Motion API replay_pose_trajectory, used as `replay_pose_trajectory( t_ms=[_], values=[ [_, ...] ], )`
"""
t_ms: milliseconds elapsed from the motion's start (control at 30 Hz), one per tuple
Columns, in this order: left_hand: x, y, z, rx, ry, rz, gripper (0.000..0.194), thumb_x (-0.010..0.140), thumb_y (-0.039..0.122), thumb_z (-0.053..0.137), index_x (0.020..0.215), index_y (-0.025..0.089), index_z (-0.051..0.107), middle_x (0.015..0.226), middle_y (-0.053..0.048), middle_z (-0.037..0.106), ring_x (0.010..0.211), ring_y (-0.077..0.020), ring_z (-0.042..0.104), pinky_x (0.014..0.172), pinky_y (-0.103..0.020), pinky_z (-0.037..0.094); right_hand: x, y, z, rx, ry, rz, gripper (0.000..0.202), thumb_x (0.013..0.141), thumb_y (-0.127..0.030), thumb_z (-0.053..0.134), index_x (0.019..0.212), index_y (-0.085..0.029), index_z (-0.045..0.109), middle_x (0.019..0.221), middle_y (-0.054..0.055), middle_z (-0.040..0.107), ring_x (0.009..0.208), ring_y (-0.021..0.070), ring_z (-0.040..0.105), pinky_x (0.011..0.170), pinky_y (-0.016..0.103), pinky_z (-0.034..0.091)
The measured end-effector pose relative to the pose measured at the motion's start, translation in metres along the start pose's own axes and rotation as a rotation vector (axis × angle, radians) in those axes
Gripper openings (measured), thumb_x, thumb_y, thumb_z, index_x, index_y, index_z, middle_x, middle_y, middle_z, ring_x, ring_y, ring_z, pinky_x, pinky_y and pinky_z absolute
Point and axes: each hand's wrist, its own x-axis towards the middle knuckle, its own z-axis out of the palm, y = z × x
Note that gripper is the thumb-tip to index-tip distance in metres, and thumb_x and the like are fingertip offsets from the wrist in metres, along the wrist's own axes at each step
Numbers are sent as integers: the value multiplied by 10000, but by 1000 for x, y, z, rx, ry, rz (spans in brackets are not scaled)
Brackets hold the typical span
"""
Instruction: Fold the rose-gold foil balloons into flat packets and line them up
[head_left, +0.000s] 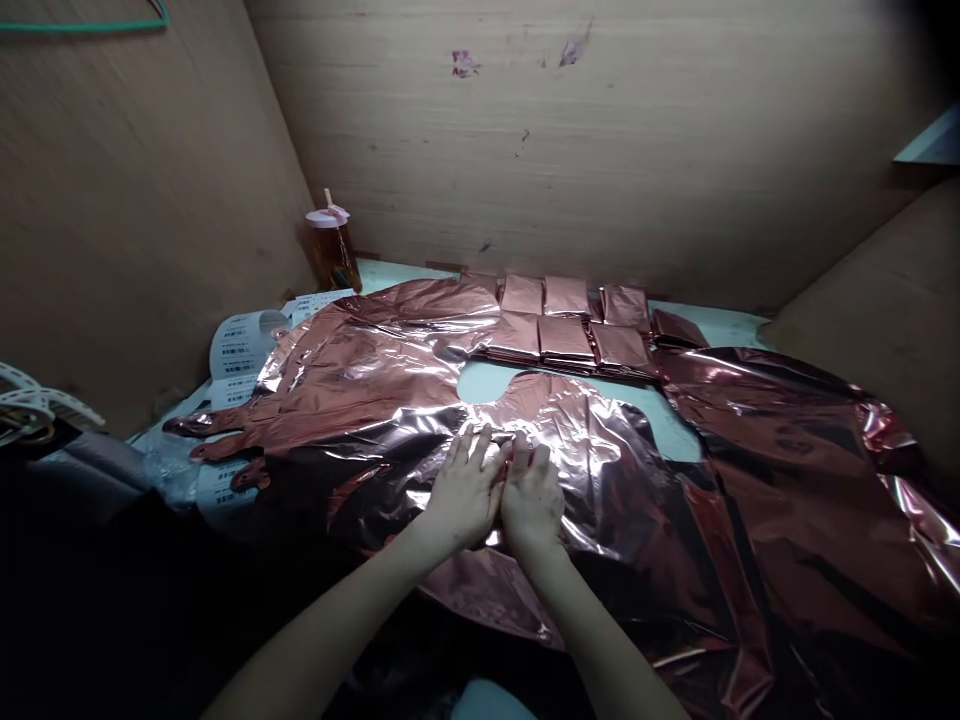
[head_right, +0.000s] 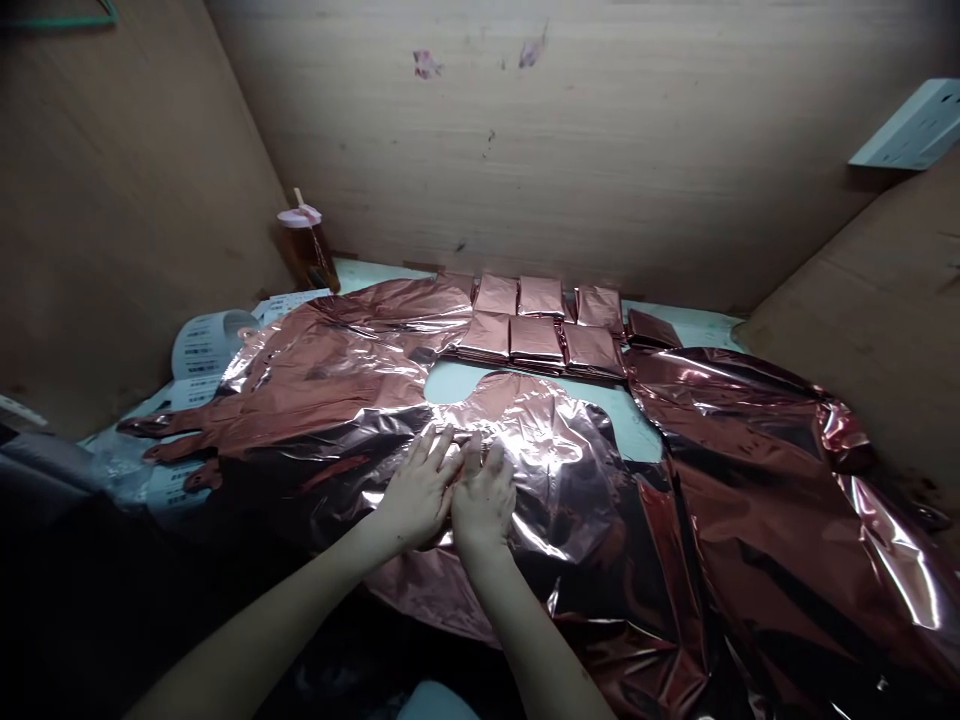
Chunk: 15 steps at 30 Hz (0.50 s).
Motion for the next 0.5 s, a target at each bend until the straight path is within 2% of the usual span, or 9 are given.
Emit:
replay_pose_trajectory(
  t_ms=[67,133,167,233,300,367,433,500],
  values=[
    [1,-4,-1,-8,-37,-16,572,912,288,528,1464,177,421,1579,-175,306,1481,-389,186,1165,-628,233,3,15,4,32,59,-243,544,950,-139,336,1492,-175,342,1475,231,423,1328,390,461,1015,620,426],
    [0,-9,-5,-61,-71,7,601,879,292,572,1448,150,441,1578,-199,293,1478,-410,183,1164,-648,224,6,33,4,80,7,-485,613,954,-133,337,1552,-212,229,1547,165,359,1431,325,338,1126,584,336],
    [-2,-13,-8,-111,-92,33,599,863,272,584,1435,148,457,1579,-197,293,1477,-409,188,1167,-652,217,7,40,1,94,-44,-560,620,973,-177,344,1569,-213,178,1573,151,321,1457,301,294,1149,560,318],
    [-5,-21,-15,-274,-102,79,581,837,177,563,1412,181,479,1575,-164,319,1476,-366,232,1176,-631,235,6,49,-9,83,-134,-621,700,977,-382,427,1580,-174,137,1608,168,228,1486,315,207,1161,557,303],
    [-9,-30,-21,-511,-58,70,602,825,91,502,1411,222,461,1546,-126,385,1443,-293,339,1169,-567,317,1,47,-21,32,-185,-642,926,871,-575,552,1566,-87,183,1611,215,170,1492,382,127,1163,590,277],
    [-12,-36,-24,-733,-4,14,589,854,87,481,1421,237,431,1507,-112,443,1386,-249,435,1140,-502,395,-6,36,-27,-20,-198,-679,1012,787,-582,634,1529,-6,260,1588,262,194,1477,435,123,1166,601,269],
    [-14,-39,-24,-857,20,-24,527,909,171,516,1424,239,426,1496,-114,455,1365,-249,461,1133,-484,410,-12,23,-25,-60,-171,-725,932,784,-478,652,1497,24,323,1556,290,260,1454,461,183,1160,603,282],
    [-15,-39,-24,-884,41,-58,504,949,275,537,1437,242,414,1505,-120,440,1387,-268,434,1148,-507,384,-14,14,-16,-112,-98,-757,781,813,-349,635,1468,2,394,1503,294,366,1404,468,311,1113,619,353]
  ],
)
